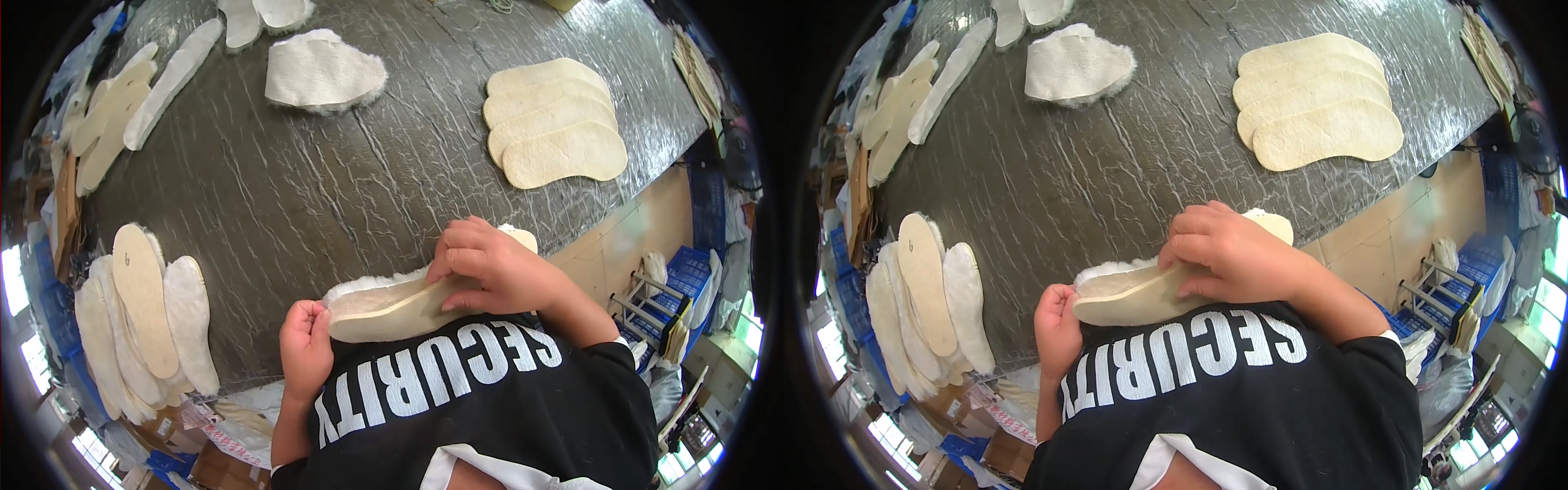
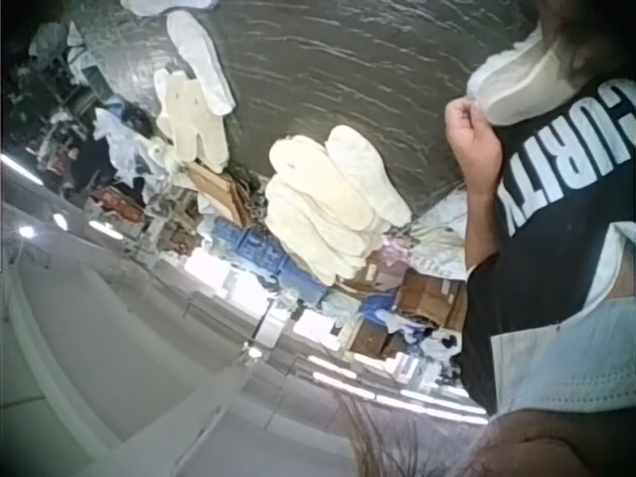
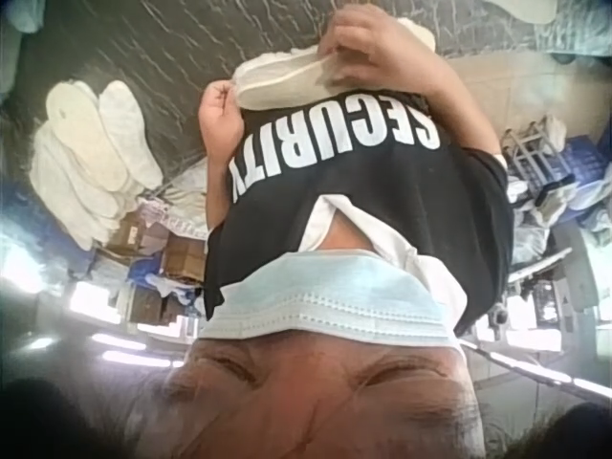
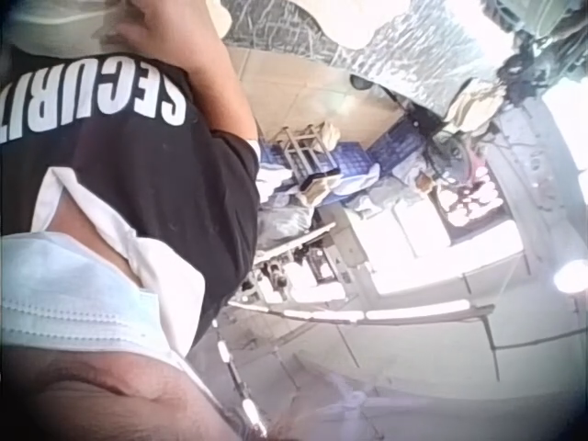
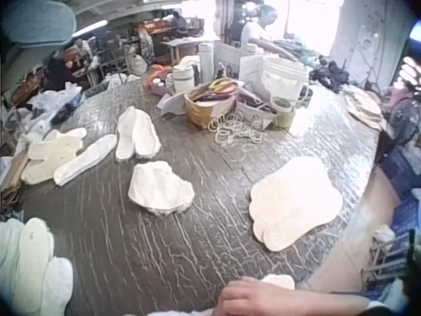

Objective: Inspecting, stacking, and aligning soft material layers for shoe insoles at a factory workstation.

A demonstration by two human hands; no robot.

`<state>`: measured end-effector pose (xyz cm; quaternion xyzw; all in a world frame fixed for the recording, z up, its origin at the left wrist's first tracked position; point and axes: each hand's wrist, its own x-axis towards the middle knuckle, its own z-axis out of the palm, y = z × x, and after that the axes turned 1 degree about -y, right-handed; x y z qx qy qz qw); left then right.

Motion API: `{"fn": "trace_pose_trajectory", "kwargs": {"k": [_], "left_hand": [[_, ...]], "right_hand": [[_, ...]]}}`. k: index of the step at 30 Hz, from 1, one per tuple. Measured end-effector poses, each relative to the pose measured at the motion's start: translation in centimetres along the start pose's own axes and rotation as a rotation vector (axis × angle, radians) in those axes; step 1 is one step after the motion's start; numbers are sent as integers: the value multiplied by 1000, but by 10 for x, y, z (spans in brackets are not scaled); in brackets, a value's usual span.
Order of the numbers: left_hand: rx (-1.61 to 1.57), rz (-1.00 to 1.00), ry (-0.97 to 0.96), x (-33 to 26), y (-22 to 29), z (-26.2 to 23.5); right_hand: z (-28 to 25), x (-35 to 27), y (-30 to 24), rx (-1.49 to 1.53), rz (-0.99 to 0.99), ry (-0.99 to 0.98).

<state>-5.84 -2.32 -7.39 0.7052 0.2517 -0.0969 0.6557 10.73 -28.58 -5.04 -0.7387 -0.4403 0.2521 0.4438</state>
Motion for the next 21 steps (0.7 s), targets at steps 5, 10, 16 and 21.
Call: {"fn": "trace_pose_trajectory", "kwargs": {"k": [5,10,16,21], "left_hand": [[1,-9,40,8,1,2],[-526,-238,33,22,10,-12],[357,614,-134,26,73,-8],[767,559,-657,44,92,23]], "right_hand": [[2,1,-6,-16,-45,-7],[2,2,-7,-15,-114,1],[9,0,-8,-59,-90,46],[4,1,-10,-116,-82,43]]}}
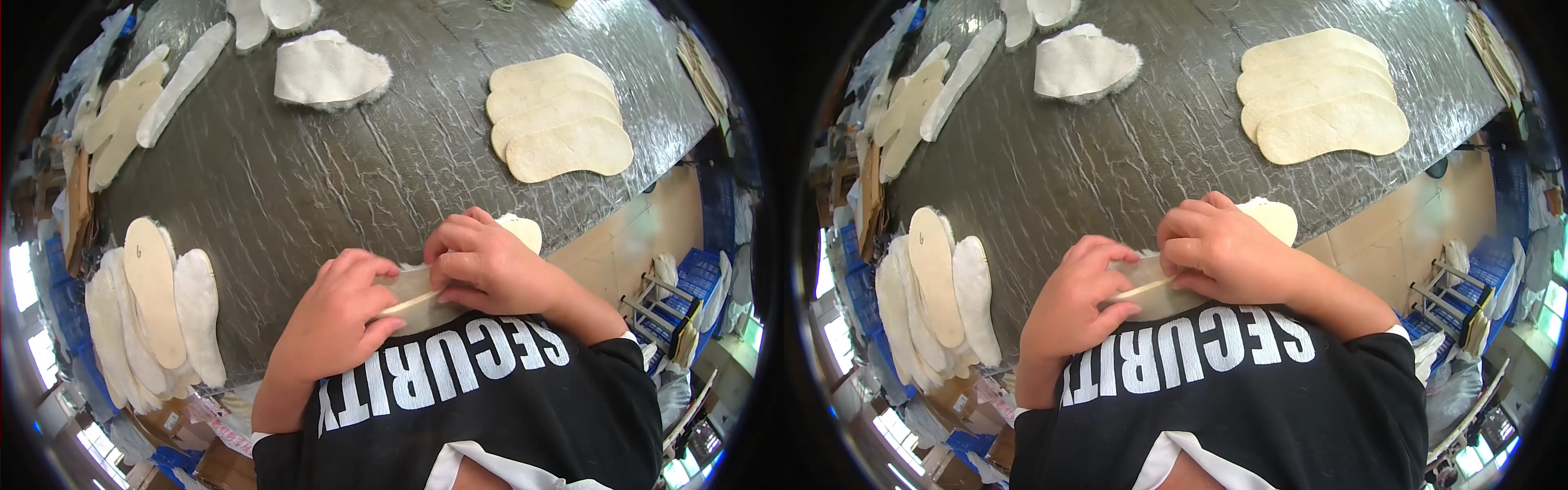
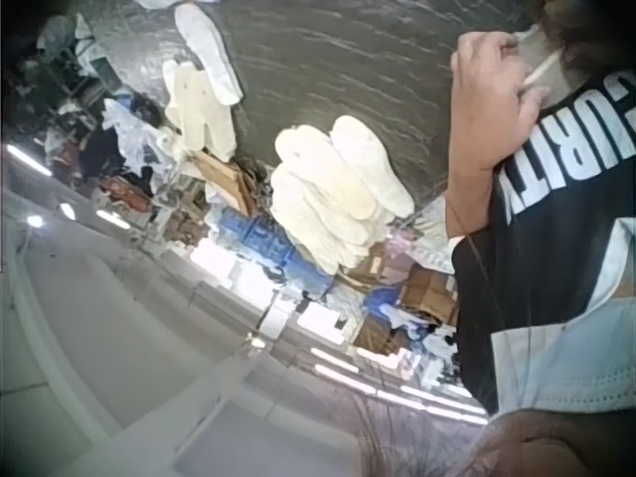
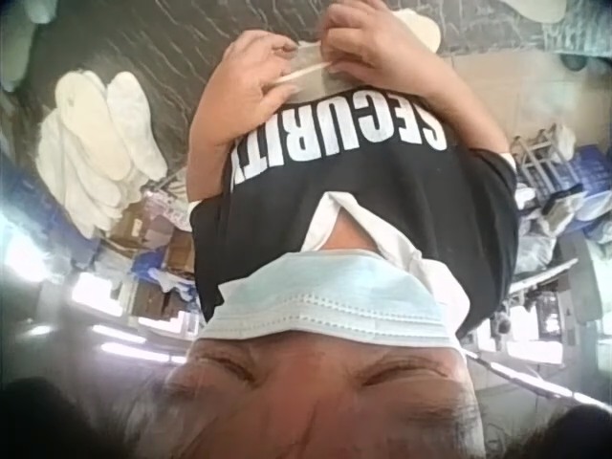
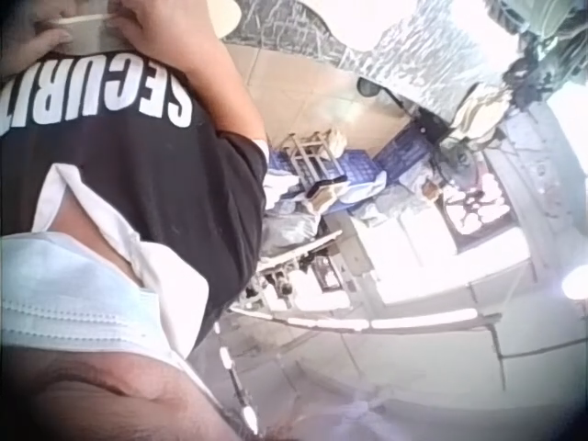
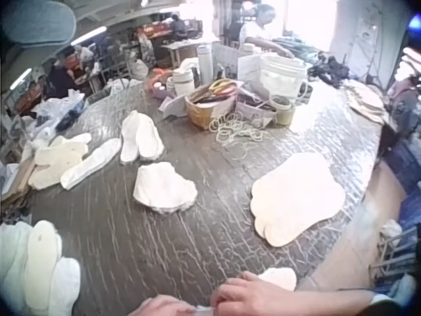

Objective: Inspecting, stacking, and aligning soft material layers for shoe insoles at a factory workstation.

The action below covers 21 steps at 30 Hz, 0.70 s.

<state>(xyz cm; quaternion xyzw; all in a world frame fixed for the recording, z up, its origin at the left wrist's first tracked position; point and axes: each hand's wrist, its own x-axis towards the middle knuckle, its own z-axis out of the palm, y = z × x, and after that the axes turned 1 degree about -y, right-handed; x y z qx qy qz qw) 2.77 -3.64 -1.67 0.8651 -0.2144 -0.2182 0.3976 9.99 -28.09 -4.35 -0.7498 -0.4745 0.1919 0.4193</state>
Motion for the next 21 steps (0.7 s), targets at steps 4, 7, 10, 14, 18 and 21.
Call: {"fn": "trace_pose_trajectory", "kwargs": {"k": [4,7,10,14,18,21], "left_hand": [[-115,157,-12,9,-7,-4],[-265,175,-139,14,-13,-9],[-456,208,-176,16,-29,-4],[-392,205,-199,17,-16,-12],[-270,189,-138,14,-8,-9],[-221,181,-107,12,-3,-9]], "right_hand": [[-8,-6,5,-43,89,4],[-15,-11,8,-54,150,-59],[-18,-13,7,-22,176,-110],[-17,-16,9,9,166,-79],[-15,-17,9,0,129,-50],[-15,-17,9,-34,81,-51]]}}
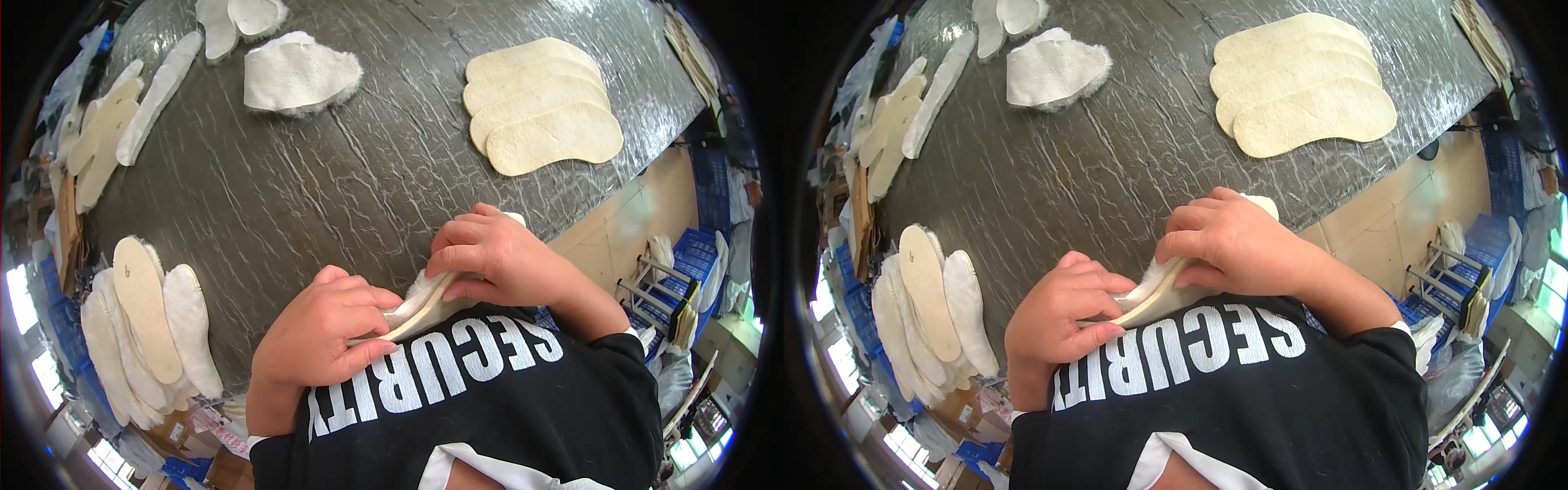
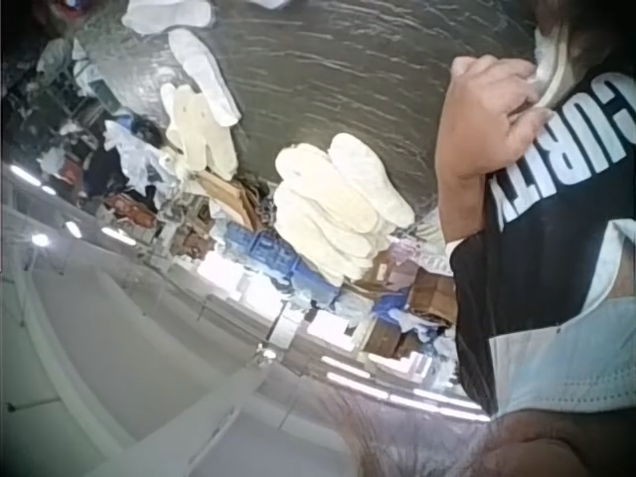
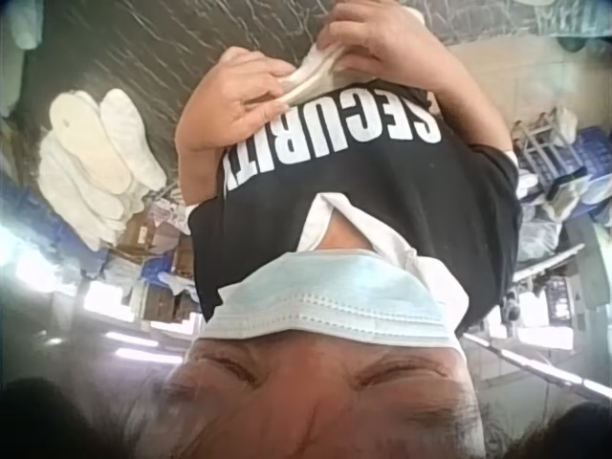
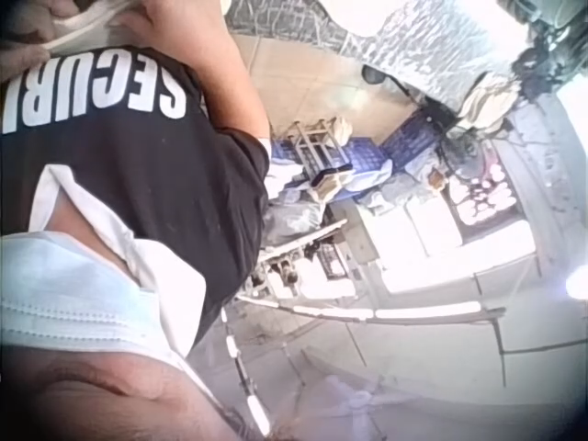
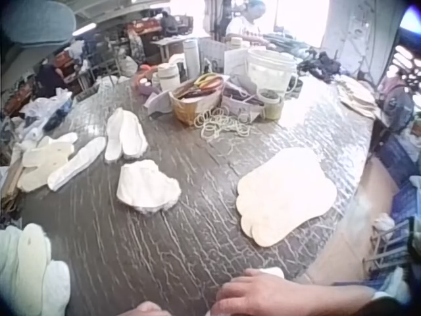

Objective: Inspecting, stacking, and aligning soft material layers for shoe insoles at a factory workstation.

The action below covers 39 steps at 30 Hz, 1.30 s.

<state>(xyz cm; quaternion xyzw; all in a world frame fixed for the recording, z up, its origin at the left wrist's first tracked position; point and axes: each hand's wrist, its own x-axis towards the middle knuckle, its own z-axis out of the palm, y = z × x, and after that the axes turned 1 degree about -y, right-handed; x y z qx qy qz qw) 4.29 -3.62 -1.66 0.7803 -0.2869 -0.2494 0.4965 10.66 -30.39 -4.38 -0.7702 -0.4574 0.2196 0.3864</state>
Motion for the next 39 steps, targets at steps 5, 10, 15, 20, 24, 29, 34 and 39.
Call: {"fn": "trace_pose_trajectory", "kwargs": {"k": [5,10,15,20,24,29,34,39], "left_hand": [[50,-10,2,0,3,2],[59,-10,24,2,3,3],[89,12,70,3,7,4],[104,16,31,2,4,3],[-251,-163,185,1,-8,15],[-425,-300,36,3,-15,4],[-584,-309,-43,4,-29,2],[-285,-333,25,5,-29,5]], "right_hand": [[2,-1,1,16,2,-10],[2,0,3,24,10,-17],[2,1,3,33,9,-16],[-2,5,-1,-51,-24,-32],[1,6,-1,9,-48,1],[3,6,-6,-18,-94,-10],[6,6,-7,-14,-142,-36],[4,8,-13,52,-147,-85]]}}
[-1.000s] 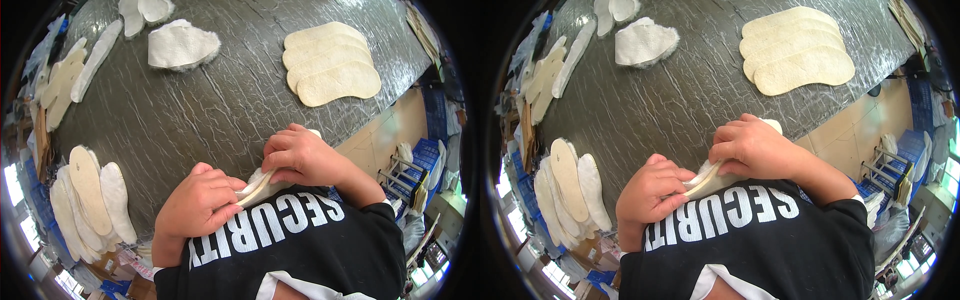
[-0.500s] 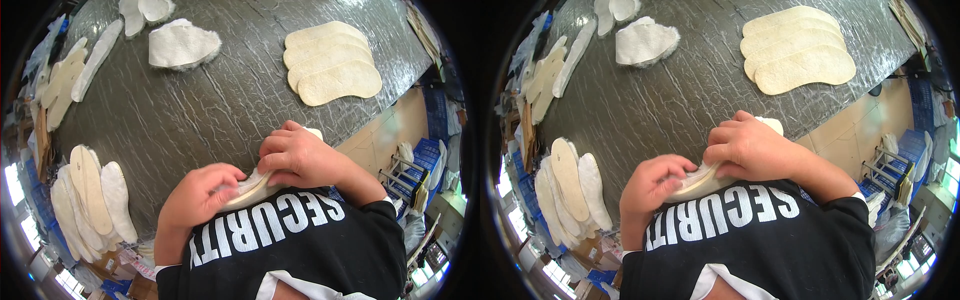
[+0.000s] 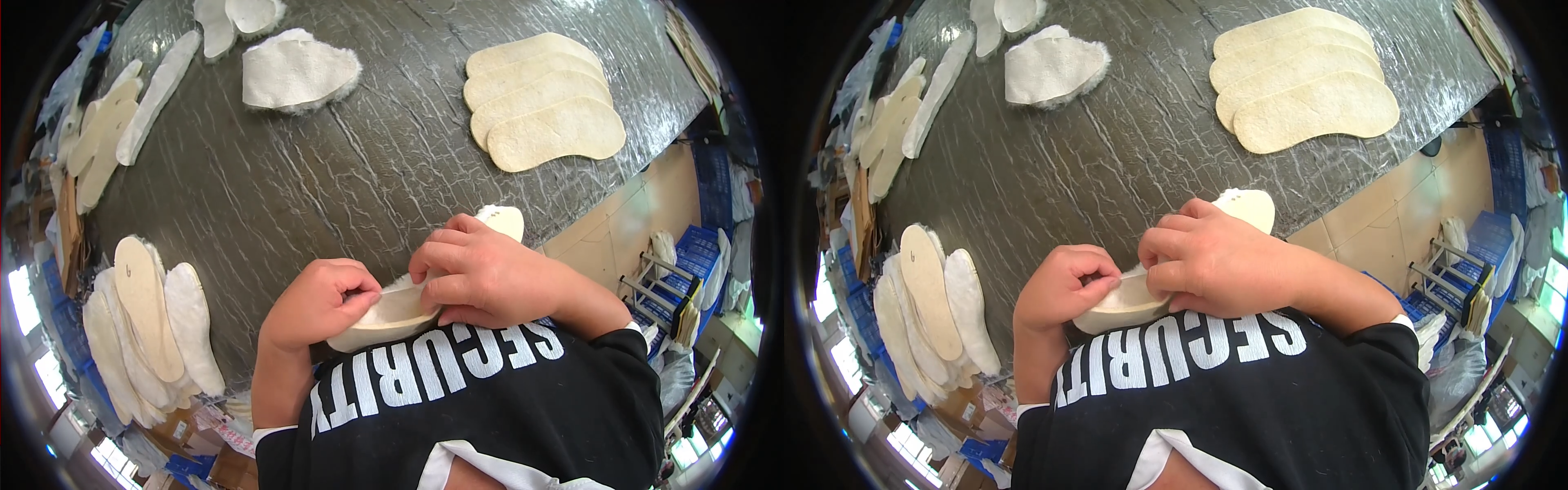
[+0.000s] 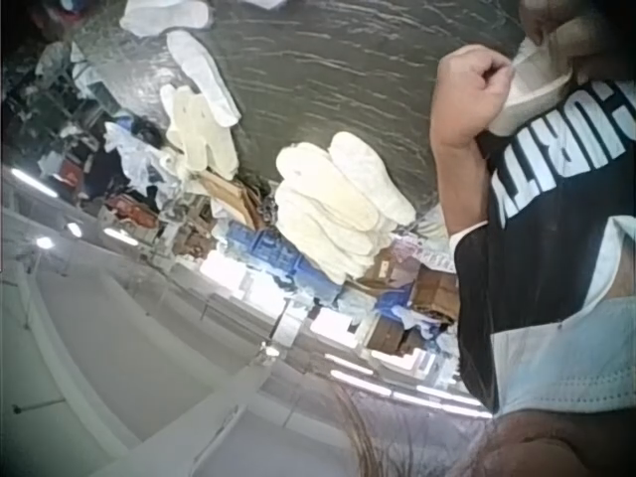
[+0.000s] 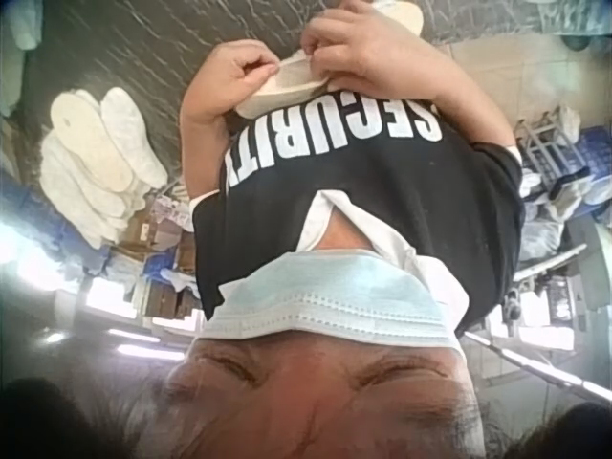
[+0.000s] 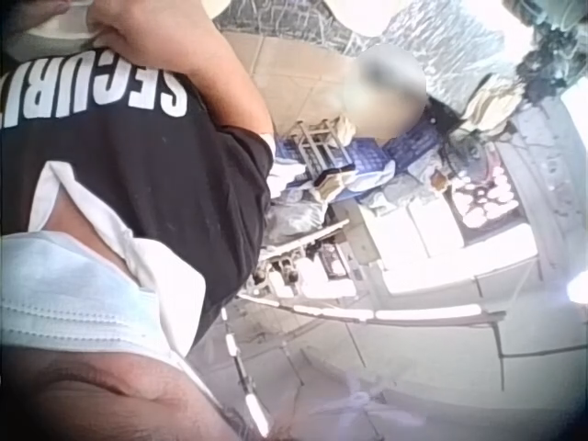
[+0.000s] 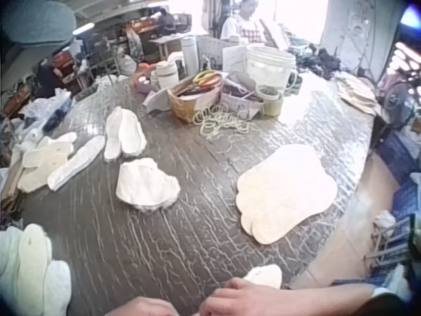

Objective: Inspecting, stacking, and aligning soft material layers for shoe insoles at a factory workstation.

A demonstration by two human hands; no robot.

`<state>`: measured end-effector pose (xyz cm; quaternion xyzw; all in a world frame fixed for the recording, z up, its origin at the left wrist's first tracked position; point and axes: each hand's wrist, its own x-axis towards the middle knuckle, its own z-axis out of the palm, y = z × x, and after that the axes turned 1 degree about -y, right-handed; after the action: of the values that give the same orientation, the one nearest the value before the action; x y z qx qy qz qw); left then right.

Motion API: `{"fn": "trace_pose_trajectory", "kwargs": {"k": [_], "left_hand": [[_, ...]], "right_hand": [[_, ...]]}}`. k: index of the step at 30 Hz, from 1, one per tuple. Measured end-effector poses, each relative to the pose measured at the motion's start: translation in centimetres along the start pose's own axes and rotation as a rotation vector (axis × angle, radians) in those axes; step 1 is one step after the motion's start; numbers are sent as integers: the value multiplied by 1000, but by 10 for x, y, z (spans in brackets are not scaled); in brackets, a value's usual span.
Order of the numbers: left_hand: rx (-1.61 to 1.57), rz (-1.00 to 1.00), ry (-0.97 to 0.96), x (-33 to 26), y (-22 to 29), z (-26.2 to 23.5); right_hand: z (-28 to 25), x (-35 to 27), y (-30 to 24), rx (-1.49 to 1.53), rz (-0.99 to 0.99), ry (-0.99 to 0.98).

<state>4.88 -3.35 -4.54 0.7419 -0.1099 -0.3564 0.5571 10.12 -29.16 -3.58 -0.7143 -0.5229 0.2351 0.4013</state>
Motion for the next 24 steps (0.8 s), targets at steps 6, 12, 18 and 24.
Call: {"fn": "trace_pose_trajectory", "kwargs": {"k": [6,12,18,24], "left_hand": [[64,144,2,-1,-10,-3],[-17,162,-104,0,-2,-5],[-1,175,-147,2,3,-6],[0,217,-173,5,7,-9]], "right_hand": [[3,2,2,25,46,30],[4,2,3,45,108,129],[3,1,5,40,125,98],[4,0,9,18,91,105]]}}
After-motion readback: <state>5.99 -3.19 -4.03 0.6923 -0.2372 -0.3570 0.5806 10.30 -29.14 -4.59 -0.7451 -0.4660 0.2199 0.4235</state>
